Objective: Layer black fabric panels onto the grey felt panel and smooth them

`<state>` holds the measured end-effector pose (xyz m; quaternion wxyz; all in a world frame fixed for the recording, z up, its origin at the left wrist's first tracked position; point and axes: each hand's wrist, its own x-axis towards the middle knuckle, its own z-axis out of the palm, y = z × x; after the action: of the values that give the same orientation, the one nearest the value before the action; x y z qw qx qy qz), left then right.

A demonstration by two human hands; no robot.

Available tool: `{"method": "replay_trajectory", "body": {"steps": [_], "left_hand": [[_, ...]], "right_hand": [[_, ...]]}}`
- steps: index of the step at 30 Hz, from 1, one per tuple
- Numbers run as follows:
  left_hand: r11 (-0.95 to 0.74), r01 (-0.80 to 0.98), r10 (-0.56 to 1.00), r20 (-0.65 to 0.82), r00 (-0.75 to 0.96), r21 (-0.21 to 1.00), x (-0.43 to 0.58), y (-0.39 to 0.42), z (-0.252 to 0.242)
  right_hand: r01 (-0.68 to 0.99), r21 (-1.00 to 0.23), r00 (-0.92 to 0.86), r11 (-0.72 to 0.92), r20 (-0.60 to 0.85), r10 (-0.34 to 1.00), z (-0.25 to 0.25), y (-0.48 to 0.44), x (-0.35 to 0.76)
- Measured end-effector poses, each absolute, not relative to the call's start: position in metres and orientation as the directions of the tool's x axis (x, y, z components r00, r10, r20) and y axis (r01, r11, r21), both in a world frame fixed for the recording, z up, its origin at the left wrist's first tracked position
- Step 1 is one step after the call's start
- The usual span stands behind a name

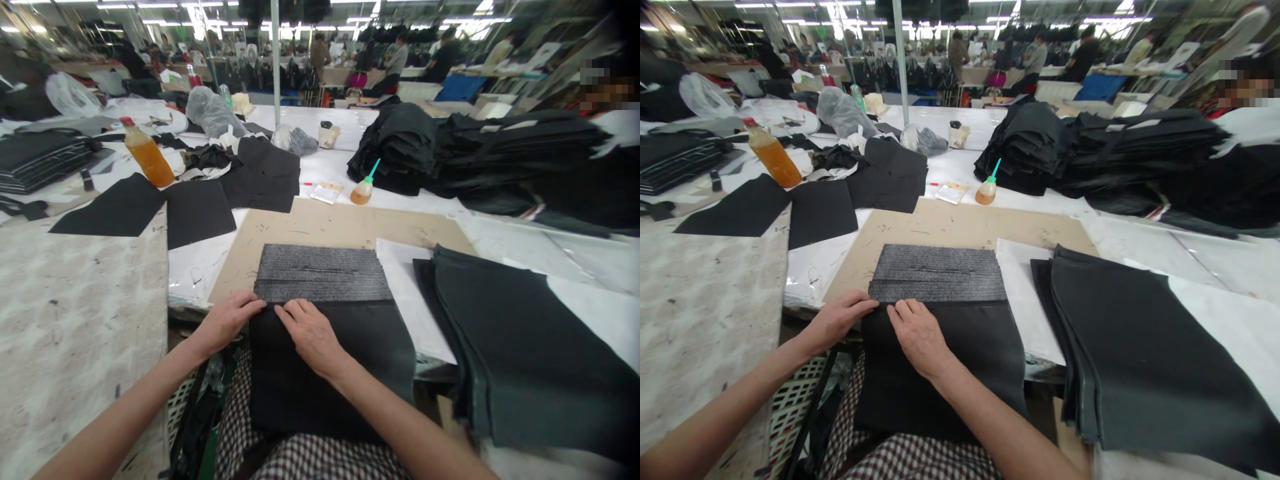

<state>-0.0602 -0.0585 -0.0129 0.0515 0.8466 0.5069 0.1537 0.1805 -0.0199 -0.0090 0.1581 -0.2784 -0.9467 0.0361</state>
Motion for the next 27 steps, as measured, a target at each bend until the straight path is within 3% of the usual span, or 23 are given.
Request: {"method": "replay_trajectory", "body": {"steps": [2, 4, 13, 18, 23, 27], "left_hand": [[-0.448, 0.829, 0.893, 0.218, 0.394, 0.335, -0.065, -0.06, -0.016], [-0.446, 0.823, 0.894, 0.212, 0.395, 0.351, -0.069, -0.061, -0.017], [-0.569, 0.816, 0.816, 0.19, 0.546, 0.101, -0.073, -0.069, -0.007], [-0.526, 0.851, 0.842, 0.151, 0.518, 0.014, -0.076, -0.079, 0.004], [-0.371, 0.925, 0.896, 0.293, 0.333, 0.083, -0.041, -0.078, 0.001], [-0.347, 0.936, 0.914, 0.245, 0.324, 0.053, -0.012, -0.069, -0.009]], "right_hand": [[0.514, -0.164, -0.795, 0.842, 0.277, 0.539, -0.011, -0.02, 0.181], [0.515, -0.166, -0.794, 0.841, 0.276, 0.541, -0.01, -0.02, 0.181], [0.526, -0.151, -0.787, 0.837, 0.287, 0.546, -0.004, -0.02, 0.179], [0.515, -0.15, -0.782, 0.844, 0.321, 0.534, -0.007, -0.021, 0.182], [0.51, -0.157, -0.767, 0.845, 0.362, 0.53, -0.01, -0.023, 0.184], [0.515, -0.17, -0.763, 0.84, 0.355, 0.54, -0.012, -0.019, 0.208]]}}
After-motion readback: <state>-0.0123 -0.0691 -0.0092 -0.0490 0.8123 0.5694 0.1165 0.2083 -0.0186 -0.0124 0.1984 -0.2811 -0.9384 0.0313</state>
